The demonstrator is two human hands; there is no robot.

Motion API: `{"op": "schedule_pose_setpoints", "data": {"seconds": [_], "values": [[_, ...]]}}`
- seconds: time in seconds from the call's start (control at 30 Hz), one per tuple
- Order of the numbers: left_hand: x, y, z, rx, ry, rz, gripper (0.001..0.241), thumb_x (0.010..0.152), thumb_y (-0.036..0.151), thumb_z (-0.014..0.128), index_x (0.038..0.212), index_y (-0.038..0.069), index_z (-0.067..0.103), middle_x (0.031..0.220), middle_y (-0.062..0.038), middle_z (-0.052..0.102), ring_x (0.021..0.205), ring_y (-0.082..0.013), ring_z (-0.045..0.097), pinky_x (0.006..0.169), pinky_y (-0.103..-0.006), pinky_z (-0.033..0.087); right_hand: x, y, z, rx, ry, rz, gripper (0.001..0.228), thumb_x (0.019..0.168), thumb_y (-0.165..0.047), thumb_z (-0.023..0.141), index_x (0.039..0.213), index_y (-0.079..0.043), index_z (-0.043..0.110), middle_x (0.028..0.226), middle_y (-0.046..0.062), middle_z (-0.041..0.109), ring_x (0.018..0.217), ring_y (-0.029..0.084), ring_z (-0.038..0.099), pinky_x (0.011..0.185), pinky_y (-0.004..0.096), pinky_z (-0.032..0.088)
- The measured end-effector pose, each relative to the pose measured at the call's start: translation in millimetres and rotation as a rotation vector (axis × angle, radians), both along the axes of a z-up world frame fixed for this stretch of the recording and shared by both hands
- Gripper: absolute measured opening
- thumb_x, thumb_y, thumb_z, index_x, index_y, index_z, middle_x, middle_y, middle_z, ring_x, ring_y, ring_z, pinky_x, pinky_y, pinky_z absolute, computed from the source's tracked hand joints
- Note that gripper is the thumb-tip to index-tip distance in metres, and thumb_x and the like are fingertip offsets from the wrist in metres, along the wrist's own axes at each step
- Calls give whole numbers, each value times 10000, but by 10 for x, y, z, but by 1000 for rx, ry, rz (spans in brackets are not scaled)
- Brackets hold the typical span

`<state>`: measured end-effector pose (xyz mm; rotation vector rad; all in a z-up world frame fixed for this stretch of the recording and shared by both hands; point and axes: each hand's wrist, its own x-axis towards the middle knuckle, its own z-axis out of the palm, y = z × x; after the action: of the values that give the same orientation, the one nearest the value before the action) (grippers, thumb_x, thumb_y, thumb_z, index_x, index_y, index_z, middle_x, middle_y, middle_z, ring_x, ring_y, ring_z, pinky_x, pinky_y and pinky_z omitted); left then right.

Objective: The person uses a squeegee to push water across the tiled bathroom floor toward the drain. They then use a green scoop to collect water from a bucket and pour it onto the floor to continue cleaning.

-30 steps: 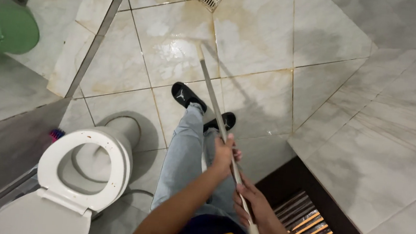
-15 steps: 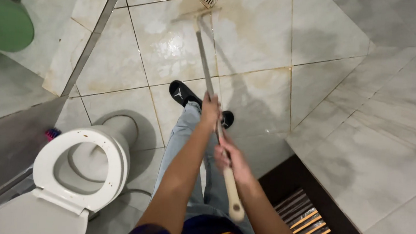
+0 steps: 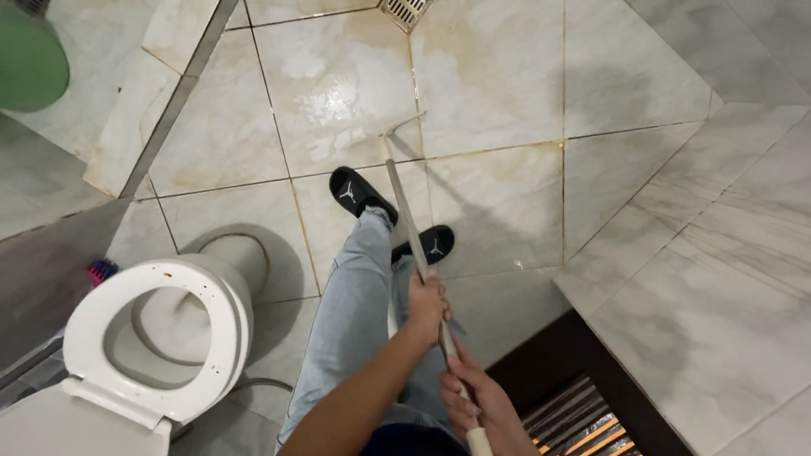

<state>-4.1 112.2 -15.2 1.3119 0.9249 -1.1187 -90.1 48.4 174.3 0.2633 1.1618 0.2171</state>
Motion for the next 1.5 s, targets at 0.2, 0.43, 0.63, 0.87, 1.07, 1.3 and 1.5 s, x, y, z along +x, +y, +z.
{"op": "schedule_pose_setpoints", "data": {"seconds": [0.2,0.43,0.63,0.87,1.07,1.3,1.5], "values": [[187,-50,-256,0,-1,14,130,1021,211,501,1122,138,466,678,-50,464,412,-158,393,313,-329,344,112,-7,-121,58,-33,-65,559,1024,-167,509,1545,-357,441,743,-2,477,437,72,343,310,240,286],[29,115,-277,-12,-95,-41,150,1010,153,481,1153,109,468,648,-53,473,424,-151,405,333,-332,348,54,147,-36,43,-14,-56,557,1007,-165,548,1525,-353,470,704,9,501,406,65,329,285,225,249],[80,19,25,49,-104,-145,258,1000,129,460,1250,76,494,698,-75,498,452,-169,428,367,-340,386,-20,126,29,16,-3,-63,574,1008,-151,533,1550,-319,449,694,12,468,404,62,311,281,222,241],[220,-248,74,-15,-46,-247,517,996,134,427,1512,119,394,746,-65,514,505,-150,433,412,-319,391,2,138,-51,-29,-6,-154,489,1034,-190,498,1501,-334,471,713,1,492,388,60,327,286,230,259],[334,-440,92,15,-29,-236,529,979,148,454,1504,133,393,737,-86,529,462,-167,433,371,-332,377,217,-75,51,30,-31,-224,525,1035,-177,485,1541,-315,458,692,2,485,397,63,348,279,224,304],[590,-483,-592,23,-248,-343,402,990,180,512,1365,35,510,838,-126,617,641,-196,544,580,-338,475,374,13,-494,-37,-183,-219,585,1033,-144,473,1568,-371,410,709,7,517,415,78,352,314,247,294],[1474,-1129,-830,75,-239,-492,650,1006,279,546,1597,111,331,1155,-240,652,864,-317,725,662,-451,614,1112,-443,-840,-159,-136,116,462,1014,-528,602,729,-208,428,457,-81,324,276,87,334,267,201,281]]}}
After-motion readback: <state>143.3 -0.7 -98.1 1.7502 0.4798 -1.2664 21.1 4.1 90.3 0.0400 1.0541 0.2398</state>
